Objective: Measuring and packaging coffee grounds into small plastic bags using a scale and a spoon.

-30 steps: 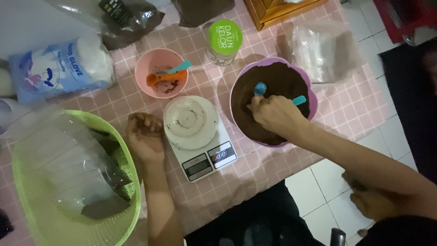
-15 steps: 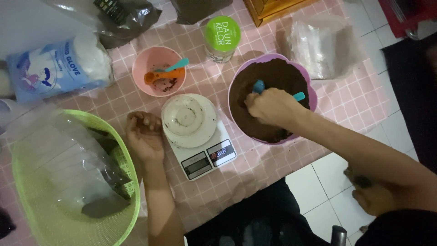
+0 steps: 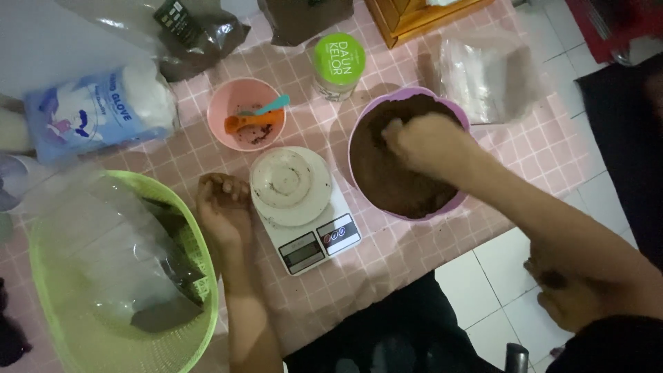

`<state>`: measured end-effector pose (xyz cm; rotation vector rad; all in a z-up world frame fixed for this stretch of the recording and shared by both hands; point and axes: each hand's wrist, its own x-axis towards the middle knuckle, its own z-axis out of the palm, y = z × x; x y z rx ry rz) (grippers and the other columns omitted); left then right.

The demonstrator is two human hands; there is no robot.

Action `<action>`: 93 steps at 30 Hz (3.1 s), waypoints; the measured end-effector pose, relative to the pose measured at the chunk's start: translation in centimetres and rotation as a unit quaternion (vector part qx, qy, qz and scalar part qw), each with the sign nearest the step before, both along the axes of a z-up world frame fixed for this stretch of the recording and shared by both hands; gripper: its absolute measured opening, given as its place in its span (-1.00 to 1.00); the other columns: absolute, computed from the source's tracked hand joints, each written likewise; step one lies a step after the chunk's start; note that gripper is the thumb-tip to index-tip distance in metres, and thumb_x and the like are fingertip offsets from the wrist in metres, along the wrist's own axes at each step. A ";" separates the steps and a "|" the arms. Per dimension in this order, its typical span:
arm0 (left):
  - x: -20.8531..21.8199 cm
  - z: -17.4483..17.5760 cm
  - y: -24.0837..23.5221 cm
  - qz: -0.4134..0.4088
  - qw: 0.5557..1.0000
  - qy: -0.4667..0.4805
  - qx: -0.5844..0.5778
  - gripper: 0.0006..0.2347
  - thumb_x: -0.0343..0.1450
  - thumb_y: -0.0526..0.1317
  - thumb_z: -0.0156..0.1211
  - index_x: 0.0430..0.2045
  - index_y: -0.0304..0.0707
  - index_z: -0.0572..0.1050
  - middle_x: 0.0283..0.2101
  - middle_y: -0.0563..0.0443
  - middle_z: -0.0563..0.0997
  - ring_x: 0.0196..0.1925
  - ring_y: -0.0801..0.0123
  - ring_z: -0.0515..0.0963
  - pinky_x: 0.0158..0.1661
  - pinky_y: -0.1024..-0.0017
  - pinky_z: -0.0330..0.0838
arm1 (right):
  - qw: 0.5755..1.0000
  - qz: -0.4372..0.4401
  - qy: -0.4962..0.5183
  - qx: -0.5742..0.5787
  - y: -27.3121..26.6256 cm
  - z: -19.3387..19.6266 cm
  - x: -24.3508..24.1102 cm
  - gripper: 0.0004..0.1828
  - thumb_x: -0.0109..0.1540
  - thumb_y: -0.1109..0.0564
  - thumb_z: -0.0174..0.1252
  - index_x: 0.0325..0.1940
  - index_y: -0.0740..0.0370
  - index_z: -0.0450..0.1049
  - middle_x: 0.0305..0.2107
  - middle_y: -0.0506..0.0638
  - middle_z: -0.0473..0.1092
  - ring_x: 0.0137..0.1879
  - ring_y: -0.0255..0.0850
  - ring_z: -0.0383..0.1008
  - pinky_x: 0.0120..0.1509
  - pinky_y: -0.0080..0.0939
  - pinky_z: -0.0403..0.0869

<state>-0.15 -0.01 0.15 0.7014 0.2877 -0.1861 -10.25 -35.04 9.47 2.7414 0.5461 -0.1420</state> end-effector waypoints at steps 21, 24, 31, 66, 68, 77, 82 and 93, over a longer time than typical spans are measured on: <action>0.3 0.3 0.1 -0.013 0.999 -0.006 -0.047 -0.90 0.42 -0.26 0.09 -0.50 -0.25 0.43 -0.54 0.01 0.35 -0.55 0.39 0.22 -0.42 0.44 0.15 | 0.780 -0.350 0.122 0.505 -5.3 9.7 -0.9 -0.39 0.51 0.01 -0.05 -0.64 0.24 0.23 -0.74 -0.06 0.11 -0.59 -0.31 0.02 -0.46 -0.26 0.09; 0.2 0.6 -0.2 -0.017 0.998 -0.032 -0.057 -0.90 0.41 -0.25 0.10 -0.49 -0.25 0.43 -0.54 0.03 0.32 -0.53 0.41 0.23 -0.40 0.45 0.15 | 0.717 -0.342 0.127 0.594 -5.0 9.9 -1.7 -0.43 0.52 0.06 -0.05 -0.60 0.23 0.26 -0.70 -0.11 0.03 -0.55 -0.32 -0.06 -0.46 -0.30 0.03; 0.3 0.1 0.2 -0.002 0.996 -0.015 -0.089 -0.91 0.43 -0.29 0.07 -0.48 -0.27 0.43 -0.52 0.00 0.35 -0.55 0.36 0.20 -0.42 0.42 0.15 | 0.656 -0.406 0.094 0.629 -2.1 11.4 -2.4 -0.40 0.49 -0.03 0.03 -0.64 0.20 0.27 -0.73 -0.05 0.12 -0.58 -0.28 0.04 -0.41 -0.29 0.04; 0.7 -2.3 0.3 -0.016 0.995 -0.026 -0.094 -0.93 0.49 -0.22 0.02 -0.33 -0.16 0.37 -0.52 0.02 0.38 -0.56 0.45 0.30 -0.47 0.48 0.37 | 0.843 -0.167 -0.144 0.490 17.5 1.4 -1.3 -0.87 0.31 0.21 0.29 -0.20 0.34 0.69 -0.41 0.26 0.53 -0.39 0.00 0.55 -0.28 -0.19 0.56; 0.5 -1.9 0.4 -0.013 0.993 -0.009 -0.118 -0.93 0.49 -0.22 0.03 -0.37 -0.14 0.36 -0.52 0.04 0.39 -0.56 0.47 0.30 -0.50 0.54 0.32 | 0.856 -0.147 -0.169 0.467 17.8 1.1 -1.6 -0.84 0.31 0.23 0.28 -0.13 0.40 0.68 -0.42 0.29 0.50 -0.38 0.03 0.55 -0.30 -0.17 0.56; 0.8 -3.5 0.5 -0.024 0.996 -0.037 -0.079 -0.94 0.49 -0.20 0.02 -0.34 -0.12 0.35 -0.52 0.04 0.37 -0.56 0.46 0.29 -0.50 0.50 0.34 | 0.854 -0.118 -0.202 0.465 17.8 0.3 -1.9 -0.89 0.30 0.24 0.30 -0.20 0.37 0.68 -0.38 0.23 0.49 -0.34 -0.12 0.48 -0.28 -0.29 0.49; 0.7 -3.2 0.5 -0.028 0.995 -0.049 -0.079 -0.93 0.50 -0.19 0.01 -0.30 -0.13 0.36 -0.51 0.05 0.37 -0.54 0.46 0.28 -0.49 0.51 0.30 | 0.842 -0.127 -0.187 0.490 17.6 0.7 -2.0 -0.87 0.30 0.22 0.30 -0.19 0.37 0.68 -0.38 0.22 0.47 -0.31 -0.16 0.48 -0.25 -0.30 0.48; 0.4 -1.8 0.5 -0.025 0.999 -0.035 -0.034 -0.91 0.47 -0.16 0.03 -0.38 -0.11 0.38 -0.53 0.04 0.39 -0.56 0.46 0.31 -0.47 0.52 0.40 | 0.698 -0.303 -0.156 0.630 14.6 4.3 -3.6 -0.85 0.32 0.22 0.33 -0.36 0.18 0.66 -0.63 -0.03 0.49 -0.34 -0.44 0.30 -0.30 -0.28 0.40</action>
